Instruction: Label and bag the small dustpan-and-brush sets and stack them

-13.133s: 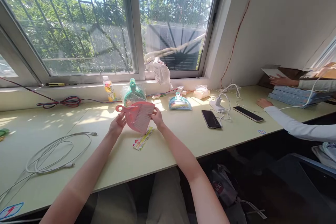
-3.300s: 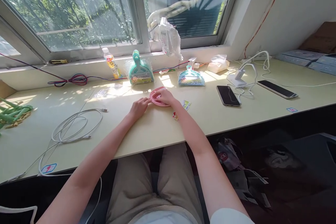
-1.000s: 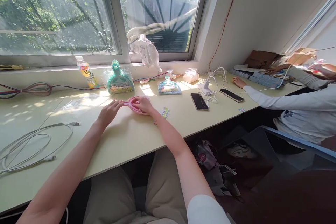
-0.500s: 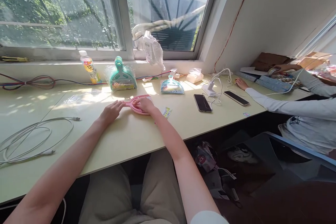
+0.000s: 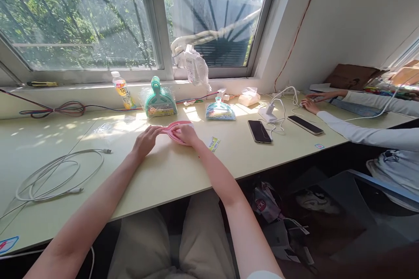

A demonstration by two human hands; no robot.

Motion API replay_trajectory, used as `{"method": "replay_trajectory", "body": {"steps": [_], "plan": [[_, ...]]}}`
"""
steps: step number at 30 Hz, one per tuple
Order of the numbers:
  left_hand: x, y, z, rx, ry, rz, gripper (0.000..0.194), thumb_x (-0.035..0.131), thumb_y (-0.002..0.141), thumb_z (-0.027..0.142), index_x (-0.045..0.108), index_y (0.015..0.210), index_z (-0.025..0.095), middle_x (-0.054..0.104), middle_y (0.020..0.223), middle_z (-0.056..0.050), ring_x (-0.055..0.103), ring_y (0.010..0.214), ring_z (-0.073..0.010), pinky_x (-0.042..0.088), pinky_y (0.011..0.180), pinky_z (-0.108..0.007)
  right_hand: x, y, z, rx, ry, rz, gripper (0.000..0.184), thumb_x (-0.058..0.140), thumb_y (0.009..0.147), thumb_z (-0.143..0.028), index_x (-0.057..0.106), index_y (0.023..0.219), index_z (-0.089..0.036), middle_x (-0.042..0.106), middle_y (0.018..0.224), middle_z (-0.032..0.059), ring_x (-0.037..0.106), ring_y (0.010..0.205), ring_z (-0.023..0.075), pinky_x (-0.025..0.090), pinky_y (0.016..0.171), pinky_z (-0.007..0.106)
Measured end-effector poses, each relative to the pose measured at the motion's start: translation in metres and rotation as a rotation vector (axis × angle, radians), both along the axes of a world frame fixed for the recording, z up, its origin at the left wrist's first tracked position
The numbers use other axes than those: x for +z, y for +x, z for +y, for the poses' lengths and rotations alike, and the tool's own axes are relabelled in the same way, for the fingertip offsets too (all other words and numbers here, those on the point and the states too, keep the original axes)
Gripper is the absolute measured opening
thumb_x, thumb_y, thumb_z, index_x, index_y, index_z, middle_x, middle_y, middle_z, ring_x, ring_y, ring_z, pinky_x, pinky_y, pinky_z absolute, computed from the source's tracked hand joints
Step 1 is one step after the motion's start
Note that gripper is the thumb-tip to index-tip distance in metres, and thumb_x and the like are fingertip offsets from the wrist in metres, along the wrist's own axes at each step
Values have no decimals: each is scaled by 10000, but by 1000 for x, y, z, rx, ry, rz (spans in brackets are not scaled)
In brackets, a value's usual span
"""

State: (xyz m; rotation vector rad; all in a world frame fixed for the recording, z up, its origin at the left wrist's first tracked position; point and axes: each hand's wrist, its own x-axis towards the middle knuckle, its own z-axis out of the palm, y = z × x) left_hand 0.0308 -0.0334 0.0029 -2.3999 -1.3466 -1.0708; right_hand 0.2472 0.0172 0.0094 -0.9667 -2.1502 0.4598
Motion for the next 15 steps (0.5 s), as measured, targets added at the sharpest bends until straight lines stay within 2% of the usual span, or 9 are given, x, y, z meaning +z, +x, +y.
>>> {"method": "replay_trajectory", "body": {"steps": [2,4,5,7,9,10,12,15], "plan": [[5,12,-5,38,55,-257,424,477,927,211,520,1349,217,540,1390,-141,480,1322,-290,387,1114,-500,7,-2,-8,7,-6,171,193,649,876,-263,735,1049,-257,756,1054,14,706,907,183,536,831,305],[9,29,-12,23,-15,-540,578,547,922,360,378,1457,223,449,1474,-158,448,1351,-315,363,1121,-532,14,-7,-18,-18,-23,333,263,647,876,-299,688,1132,-262,757,1033,15,702,804,165,550,761,293],[11,38,-16,-41,-129,-647,623,543,925,416,332,1483,237,446,1476,-156,467,1337,-319,375,1107,-537,17,-10,-22,-37,-40,408,298,647,873,-308,663,1167,-264,758,1022,17,692,742,155,554,720,289],[11,57,-24,-253,-411,-762,639,511,933,480,306,1497,261,469,1467,-137,482,1329,-320,397,1091,-524,20,-17,-30,-73,-88,541,344,650,863,-309,628,1203,-263,756,1018,25,672,666,142,562,662,284],[9,70,-28,-420,-550,-840,675,560,903,476,316,1495,264,439,1504,-117,431,1377,-317,379,1117,-492,19,-24,-33,-85,-146,650,316,648,853,-289,639,1166,-246,747,1055,44,694,725,149,578,679,283],[7,73,-28,-452,-581,-894,697,598,875,459,329,1487,259,431,1512,-114,417,1387,-318,378,1119,-481,17,-27,-33,-73,-182,684,282,647,849,-274,655,1128,-234,742,1073,54,709,798,159,587,717,285],[3,71,-23,-417,-632,-1034,707,645,817,404,374,1450,244,470,1477,-119,453,1353,-324,424,1076,-478,16,-30,-30,-14,-274,693,226,637,849,-249,679,1068,-214,736,1095,66,715,913,174,594,789,301],[0,51,-12,-274,-662,-1221,618,646,735,309,484,1324,215,603,1294,-110,575,1196,-316,522,928,-453,23,-19,-20,79,-368,545,239,627,854,-226,687,1084,-207,723,1141,70,719,901,178,593,824,347]]}}
